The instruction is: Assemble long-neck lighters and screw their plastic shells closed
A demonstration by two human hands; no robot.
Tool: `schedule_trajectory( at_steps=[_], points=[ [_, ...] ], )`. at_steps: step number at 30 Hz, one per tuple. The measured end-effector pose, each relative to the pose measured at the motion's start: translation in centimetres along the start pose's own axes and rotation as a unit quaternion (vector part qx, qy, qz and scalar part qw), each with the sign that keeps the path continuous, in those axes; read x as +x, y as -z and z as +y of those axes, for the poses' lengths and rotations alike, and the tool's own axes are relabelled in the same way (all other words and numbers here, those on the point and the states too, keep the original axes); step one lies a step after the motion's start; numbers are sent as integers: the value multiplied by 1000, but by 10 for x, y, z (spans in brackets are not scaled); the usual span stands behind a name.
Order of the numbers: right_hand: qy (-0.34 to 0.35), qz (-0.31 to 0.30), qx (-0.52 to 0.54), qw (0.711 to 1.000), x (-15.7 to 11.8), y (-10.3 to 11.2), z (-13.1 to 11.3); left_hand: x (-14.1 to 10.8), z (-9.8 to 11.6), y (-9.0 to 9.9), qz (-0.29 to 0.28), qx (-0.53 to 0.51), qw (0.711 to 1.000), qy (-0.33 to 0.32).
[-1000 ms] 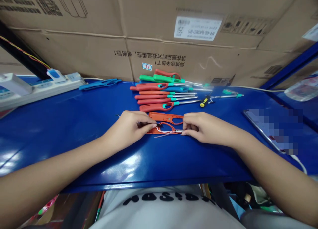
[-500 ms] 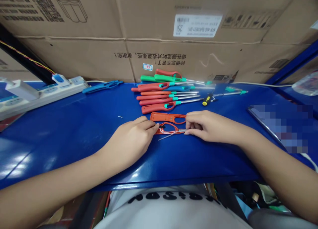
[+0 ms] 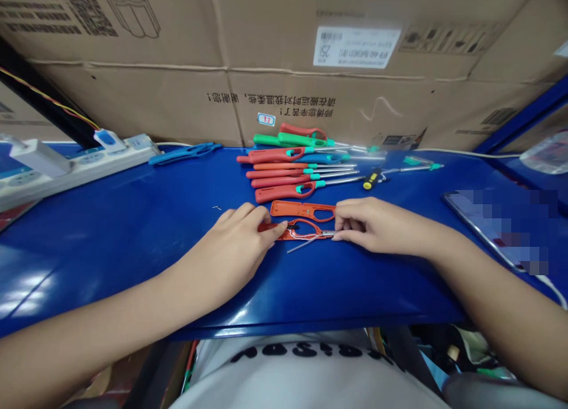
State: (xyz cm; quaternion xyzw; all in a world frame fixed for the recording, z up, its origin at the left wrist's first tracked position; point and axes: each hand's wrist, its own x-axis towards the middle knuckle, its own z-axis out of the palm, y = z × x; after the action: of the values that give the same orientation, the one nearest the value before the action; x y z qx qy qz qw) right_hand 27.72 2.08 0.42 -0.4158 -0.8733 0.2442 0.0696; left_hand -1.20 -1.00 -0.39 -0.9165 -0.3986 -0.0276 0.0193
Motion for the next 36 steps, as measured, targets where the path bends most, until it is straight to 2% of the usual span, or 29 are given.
schedule_trajectory(
  at_steps=[7,10,13,15,17,20,25,28,32,36],
  points=[
    [-16,-1,32,999,2,1,4,4,-8,-7,44,-102,993,-43],
    [-98,-21,71,992,6,1,8,4,-6,-7,38,-107,992,-51],
    [-205,-57,108,971,9,2,8,5,-4,-7,27,-99,993,-58],
    [-236,-70,121,962,11,2,6,6,-4,-8,28,-107,992,-60],
    [-224,-62,144,962,11,2,5,7,-6,-8,35,-137,988,-57],
    [-161,-37,176,970,9,1,5,8,-10,-8,42,-186,981,-41],
    [-88,-43,139,985,6,3,8,9,-13,-5,33,-205,977,-42],
    [-64,-26,124,990,3,6,10,9,-12,-7,25,-198,979,-44],
    [-62,-31,117,991,-1,9,12,9,-11,-11,32,-185,980,-58],
    [-114,-67,177,975,2,6,13,9,-12,-13,25,-184,980,-69]
  ],
)
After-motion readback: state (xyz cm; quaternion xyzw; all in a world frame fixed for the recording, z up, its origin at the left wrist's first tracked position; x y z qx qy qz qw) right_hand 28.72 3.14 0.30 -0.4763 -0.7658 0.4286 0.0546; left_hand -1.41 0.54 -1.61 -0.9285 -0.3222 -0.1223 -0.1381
